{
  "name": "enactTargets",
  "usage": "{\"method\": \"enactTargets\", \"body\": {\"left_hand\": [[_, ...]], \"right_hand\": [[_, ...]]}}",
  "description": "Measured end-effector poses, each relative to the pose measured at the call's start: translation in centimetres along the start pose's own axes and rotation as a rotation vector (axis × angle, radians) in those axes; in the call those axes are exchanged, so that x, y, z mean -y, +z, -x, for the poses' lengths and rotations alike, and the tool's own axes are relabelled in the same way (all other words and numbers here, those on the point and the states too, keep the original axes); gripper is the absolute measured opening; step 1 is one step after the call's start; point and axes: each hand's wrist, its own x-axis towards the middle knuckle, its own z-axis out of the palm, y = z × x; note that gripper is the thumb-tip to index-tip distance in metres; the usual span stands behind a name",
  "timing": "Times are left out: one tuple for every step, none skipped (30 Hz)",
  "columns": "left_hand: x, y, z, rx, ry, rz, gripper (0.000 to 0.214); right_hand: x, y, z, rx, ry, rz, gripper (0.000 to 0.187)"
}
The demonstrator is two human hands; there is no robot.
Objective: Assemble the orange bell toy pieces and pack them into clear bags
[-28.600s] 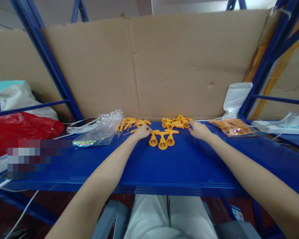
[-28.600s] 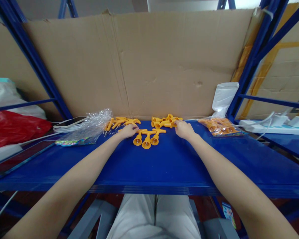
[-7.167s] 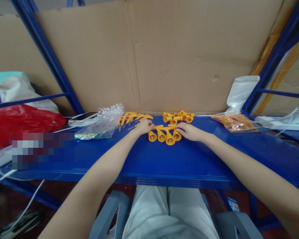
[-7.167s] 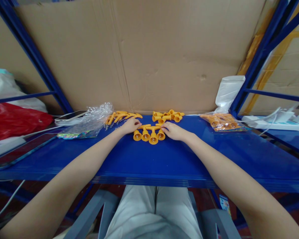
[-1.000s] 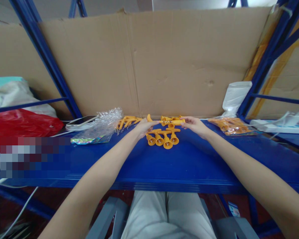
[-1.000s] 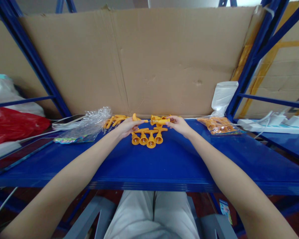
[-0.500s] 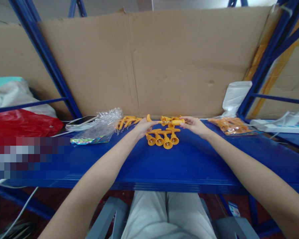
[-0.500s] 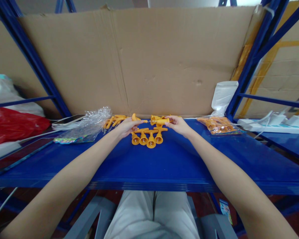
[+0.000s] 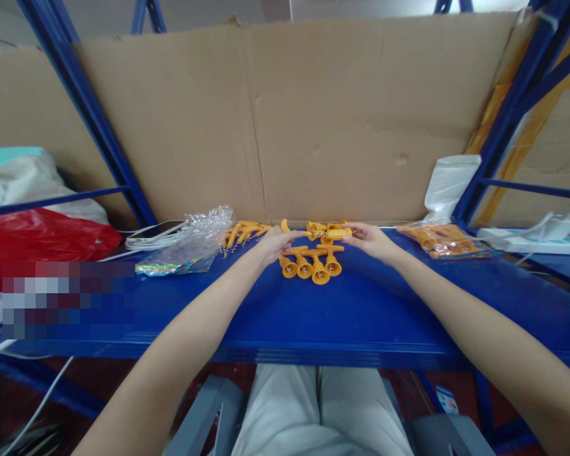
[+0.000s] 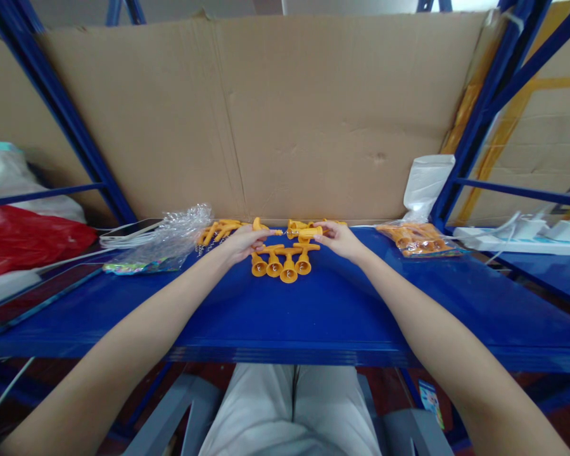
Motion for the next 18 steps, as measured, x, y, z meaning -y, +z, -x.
{"method": "enactTargets", "body": {"left_hand": [[0.0,0.0,0.0,0.007,-0.004,0.005,0.042],[0.1,0.0,0.0,0.013,-0.01,0.009,0.041],[0.1,0.0,0.0,0.021,-0.017,0.015,0.039],[0.1,0.1,0.0,0.029,-0.024,0.022,0.039],[0.1,0.2,0.1,0.037,-0.029,0.031,0.038],[0.2,0.4,0.1,0.043,-0.034,0.037,0.038],[0.2,0.5,0.2,0.049,-0.037,0.042,0.037],[0.2,0.7,0.3,0.056,-0.037,0.046,0.036],[0.2,0.8,0.4,0.062,-0.033,0.048,0.035],[0.2,0.9,0.5,0.067,-0.025,0.051,0.034],[0.2,1.0,0.6,0.073,-0.014,0.055,0.033],[0.2,1.1,0.7,0.077,-0.002,0.061,0.033],[0.2,1.2,0.7,0.08,0.011,0.066,0.033],[0.2,1.2,0.8,0.082,0.02,0.07,0.034],[0.3,1.2,0.8,0.082,0.028,0.072,0.035],[0.3,1.2,0.8,0.081,0.035,0.074,0.036],[0.4,1.3,0.8,0.079,0.042,0.073,0.036],[0.4,1.3,0.8,0.076,0.049,0.072,0.037]], "right_hand": [[0.0,0.1,0.0,0.004,-0.025,0.011,0.042],[0.1,0.2,0.1,0.009,-0.049,0.022,0.042],[0.2,0.3,0.1,0.011,-0.072,0.034,0.043],[0.4,0.4,0.1,0.013,-0.091,0.049,0.043],[0.5,0.6,0.2,0.014,-0.108,0.067,0.044],[0.7,0.8,0.2,0.012,-0.122,0.09,0.044],[0.9,1.0,0.2,0.009,-0.135,0.112,0.044],[1.1,1.1,0.2,0.003,-0.145,0.133,0.044],[1.2,1.3,0.3,-0.002,-0.153,0.149,0.044],[1.4,1.3,0.3,-0.004,-0.154,0.16,0.044],[1.5,1.4,0.3,-0.002,-0.149,0.161,0.043],[1.6,1.4,0.3,0.005,-0.138,0.153,0.042],[1.7,1.4,0.4,0.017,-0.121,0.135,0.042],[1.8,1.5,0.4,0.029,-0.102,0.108,0.041],[1.8,1.5,0.4,0.039,-0.082,0.077,0.041],[1.9,1.5,0.5,0.043,-0.064,0.047,0.042],[1.9,1.5,0.5,0.044,-0.049,0.022,0.042],[2.0,1.5,0.5,0.04,-0.037,0.004,0.043]]}}
